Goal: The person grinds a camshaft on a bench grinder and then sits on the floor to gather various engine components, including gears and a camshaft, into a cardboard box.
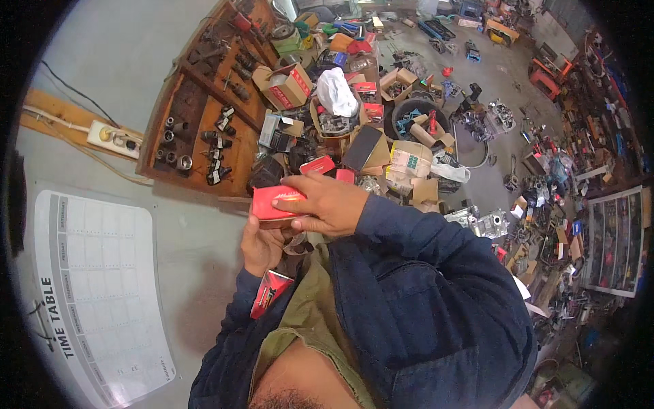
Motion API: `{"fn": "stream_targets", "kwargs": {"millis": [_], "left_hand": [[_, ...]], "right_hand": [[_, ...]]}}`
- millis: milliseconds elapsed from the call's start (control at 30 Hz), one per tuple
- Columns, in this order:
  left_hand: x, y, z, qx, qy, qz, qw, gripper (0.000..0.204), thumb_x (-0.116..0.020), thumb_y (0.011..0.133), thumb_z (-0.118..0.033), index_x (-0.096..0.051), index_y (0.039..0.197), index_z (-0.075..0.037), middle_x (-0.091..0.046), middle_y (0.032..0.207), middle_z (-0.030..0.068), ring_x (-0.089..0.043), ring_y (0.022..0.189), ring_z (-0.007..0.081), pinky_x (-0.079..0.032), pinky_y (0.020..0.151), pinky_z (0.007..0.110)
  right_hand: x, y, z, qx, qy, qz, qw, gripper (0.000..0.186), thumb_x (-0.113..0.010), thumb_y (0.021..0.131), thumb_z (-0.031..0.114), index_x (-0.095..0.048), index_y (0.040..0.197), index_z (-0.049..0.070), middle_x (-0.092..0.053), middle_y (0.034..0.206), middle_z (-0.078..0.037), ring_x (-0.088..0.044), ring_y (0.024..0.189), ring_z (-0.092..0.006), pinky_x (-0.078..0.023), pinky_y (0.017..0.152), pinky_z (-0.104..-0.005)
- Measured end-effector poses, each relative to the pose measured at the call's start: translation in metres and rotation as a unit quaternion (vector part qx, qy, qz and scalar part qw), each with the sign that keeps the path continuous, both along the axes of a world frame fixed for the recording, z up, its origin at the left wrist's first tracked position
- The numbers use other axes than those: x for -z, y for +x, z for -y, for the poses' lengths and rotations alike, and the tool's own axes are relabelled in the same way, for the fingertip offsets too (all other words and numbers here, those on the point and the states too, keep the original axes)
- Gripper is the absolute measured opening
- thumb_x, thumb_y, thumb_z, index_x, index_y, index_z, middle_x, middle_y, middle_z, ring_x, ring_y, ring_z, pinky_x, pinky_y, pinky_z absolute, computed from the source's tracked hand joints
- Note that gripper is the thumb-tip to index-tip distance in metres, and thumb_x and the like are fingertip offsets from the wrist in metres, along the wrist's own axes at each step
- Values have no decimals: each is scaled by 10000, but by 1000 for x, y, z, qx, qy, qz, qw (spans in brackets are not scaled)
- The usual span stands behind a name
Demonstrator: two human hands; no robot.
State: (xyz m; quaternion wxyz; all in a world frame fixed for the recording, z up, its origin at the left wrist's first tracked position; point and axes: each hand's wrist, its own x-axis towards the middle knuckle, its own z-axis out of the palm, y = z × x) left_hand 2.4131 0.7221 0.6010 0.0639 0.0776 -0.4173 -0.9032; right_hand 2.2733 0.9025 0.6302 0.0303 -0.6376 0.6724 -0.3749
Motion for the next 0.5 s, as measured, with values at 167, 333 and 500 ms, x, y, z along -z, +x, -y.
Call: {"fn": "stream_targets", "kwargs": {"millis": [167, 333, 500], "left_hand": [[4, -23, -1, 1, -65, 63, 996, 466, -518, 955, -260, -361, 1343, -54, -547, 1262, 194, -659, 1056, 329, -612, 821, 464], [-4, -50, -16, 38, -80, 93, 992, 585, -503, 1002, -352, -252, 1447, -67, -519, 1326, 166, -633, 1118, 334, -607, 794, 430], [1, -68, -18, 4, -81, 117, 990, 637, -521, 979, -347, -254, 1482, -61, -447, 1400, 206, -609, 1139, 403, -599, 828, 454]], "right_hand": [[18, -6, -6, 36, 34, -19, 999, 754, -644, 890, 345, -310, 1483, 19, -381, 1419, -262, -477, 1193, -418, -440, 981, -468], [19, -47, -18, 67, 96, 147, 982, 944, -737, 800, 363, -227, 1491, -28, -568, 1231, -272, -589, 1110, -421, -489, 924, -458], [56, -113, -42, 146, 96, 235, 956, 871, -770, 783, 374, -334, 1413, -40, -560, 1247, -288, -572, 1156, -420, -469, 972, -450]]}}
